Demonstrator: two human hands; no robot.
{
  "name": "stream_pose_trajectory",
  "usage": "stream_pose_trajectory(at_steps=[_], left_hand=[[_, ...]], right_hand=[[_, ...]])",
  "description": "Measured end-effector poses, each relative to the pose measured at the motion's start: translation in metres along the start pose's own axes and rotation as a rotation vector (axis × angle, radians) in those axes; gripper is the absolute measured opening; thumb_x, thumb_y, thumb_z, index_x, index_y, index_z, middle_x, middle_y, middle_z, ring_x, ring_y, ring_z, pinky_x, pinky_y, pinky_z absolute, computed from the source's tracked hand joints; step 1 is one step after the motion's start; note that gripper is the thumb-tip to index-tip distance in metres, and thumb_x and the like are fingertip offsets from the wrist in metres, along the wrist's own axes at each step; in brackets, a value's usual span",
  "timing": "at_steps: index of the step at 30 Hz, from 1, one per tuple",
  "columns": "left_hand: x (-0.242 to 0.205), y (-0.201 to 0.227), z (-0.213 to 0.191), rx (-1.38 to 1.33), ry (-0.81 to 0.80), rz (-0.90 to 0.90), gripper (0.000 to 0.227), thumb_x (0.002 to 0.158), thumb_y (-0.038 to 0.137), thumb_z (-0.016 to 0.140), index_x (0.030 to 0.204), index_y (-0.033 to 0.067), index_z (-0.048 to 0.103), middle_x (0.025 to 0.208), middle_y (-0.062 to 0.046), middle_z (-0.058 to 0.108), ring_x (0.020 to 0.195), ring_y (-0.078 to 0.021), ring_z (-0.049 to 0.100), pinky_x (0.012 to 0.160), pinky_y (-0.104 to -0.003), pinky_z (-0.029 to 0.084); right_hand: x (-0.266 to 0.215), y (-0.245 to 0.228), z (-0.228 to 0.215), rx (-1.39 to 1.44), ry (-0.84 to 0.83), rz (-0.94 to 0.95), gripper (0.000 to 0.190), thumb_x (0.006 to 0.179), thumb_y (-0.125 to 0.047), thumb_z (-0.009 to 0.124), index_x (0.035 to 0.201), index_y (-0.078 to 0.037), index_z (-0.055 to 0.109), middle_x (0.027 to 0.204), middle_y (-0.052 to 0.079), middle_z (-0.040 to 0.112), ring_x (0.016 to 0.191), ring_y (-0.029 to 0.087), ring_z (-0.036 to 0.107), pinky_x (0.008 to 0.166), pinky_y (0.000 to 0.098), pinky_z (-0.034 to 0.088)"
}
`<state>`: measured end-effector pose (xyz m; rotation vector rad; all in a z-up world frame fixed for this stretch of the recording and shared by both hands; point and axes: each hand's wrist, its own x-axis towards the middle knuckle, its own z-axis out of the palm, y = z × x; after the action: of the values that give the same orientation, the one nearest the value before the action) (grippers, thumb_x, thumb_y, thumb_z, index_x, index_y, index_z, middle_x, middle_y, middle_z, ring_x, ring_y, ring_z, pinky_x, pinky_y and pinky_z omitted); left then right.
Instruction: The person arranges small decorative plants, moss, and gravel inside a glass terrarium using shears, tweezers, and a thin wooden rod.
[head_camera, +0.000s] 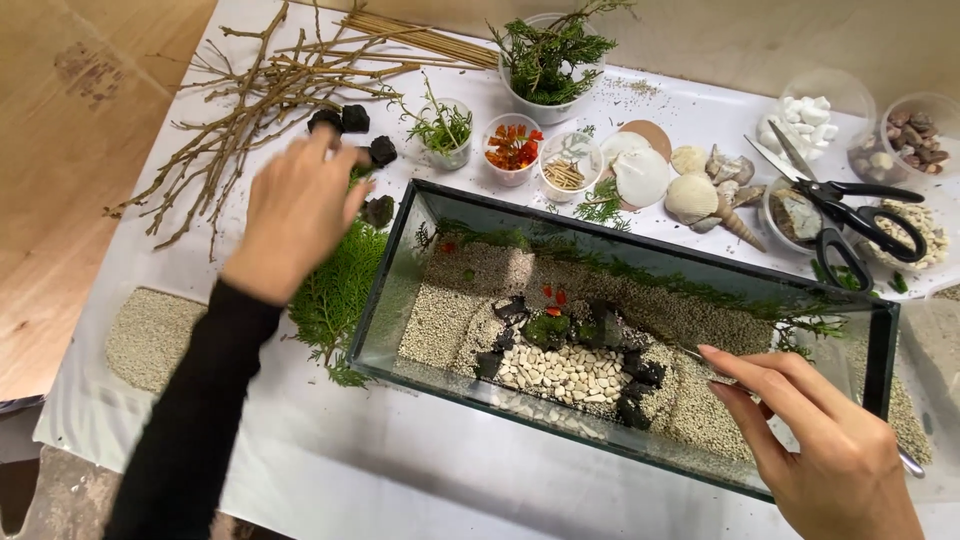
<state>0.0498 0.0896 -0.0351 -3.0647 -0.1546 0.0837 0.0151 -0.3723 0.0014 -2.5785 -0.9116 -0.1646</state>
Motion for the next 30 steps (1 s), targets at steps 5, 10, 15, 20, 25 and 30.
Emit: stream_pose_trajectory(at_steps=[5,10,15,20,25,30], left_hand=[[0.101,-0.008,-0.003,0.029,0.133,0.277,0.028,0.1,0.024,0.071,0.119,0.0054,0.07,0.123,-0.017,0.066,0.104,-0.031,0.068,0.086,-0.049,0.061],[0.177,-0.007,0.028,-0.051,0.174,0.397,0.026,0.094,0.013,0.077,0.118,0.0012,0.075,0.112,-0.02,0.071,0.103,-0.0404,0.07,0.089,-0.059,0.059],[0.205,0.002,0.055,-0.129,-0.037,0.247,0.038,0.092,-0.011,0.059,0.127,-0.0008,0.071,0.147,-0.039,0.048,0.127,-0.0557,0.055,0.111,-0.062,0.042],[0.218,0.001,0.083,-0.01,0.045,0.272,0.016,0.094,-0.011,0.062,0.106,-0.0054,0.072,0.106,-0.022,0.065,0.087,-0.0375,0.068,0.082,-0.054,0.06],[0.214,0.0,0.088,0.025,0.091,0.301,0.016,0.094,-0.016,0.054,0.094,-0.004,0.065,0.088,-0.015,0.059,0.077,-0.0328,0.064,0.071,-0.051,0.059],[0.203,-0.001,0.072,0.026,0.126,0.328,0.006,0.098,-0.005,0.065,0.102,0.0005,0.064,0.083,-0.013,0.065,0.07,-0.0285,0.064,0.068,-0.047,0.058]], right_hand=[[-0.001,-0.002,-0.001,0.007,0.034,0.02,0.035,0.091,-0.011,0.073,0.126,-0.014,0.074,0.1,0.001,0.072,0.068,0.011,0.062,0.075,0.0294,0.056],[0.002,-0.002,-0.002,0.04,0.054,0.06,0.035,0.089,-0.011,0.073,0.125,-0.012,0.074,0.099,0.002,0.072,0.076,0.012,0.066,0.08,0.0303,0.058],[0.005,-0.004,-0.002,0.066,0.061,0.084,0.033,0.088,-0.011,0.073,0.121,-0.013,0.075,0.098,0.002,0.074,0.065,0.01,0.063,0.073,0.0278,0.059],[0.005,0.002,0.0,0.065,0.035,0.078,0.033,0.087,-0.012,0.074,0.121,-0.015,0.076,0.098,-0.001,0.074,0.059,0.008,0.061,0.067,0.0265,0.057],[0.005,0.0,-0.001,0.07,-0.002,0.102,0.035,0.087,-0.011,0.073,0.122,-0.016,0.076,0.097,0.0,0.074,0.058,0.009,0.06,0.065,0.0289,0.056],[0.006,0.002,0.0,0.081,0.017,0.053,0.033,0.089,-0.012,0.073,0.122,-0.015,0.075,0.096,-0.001,0.071,0.066,0.009,0.062,0.073,0.029,0.056]])
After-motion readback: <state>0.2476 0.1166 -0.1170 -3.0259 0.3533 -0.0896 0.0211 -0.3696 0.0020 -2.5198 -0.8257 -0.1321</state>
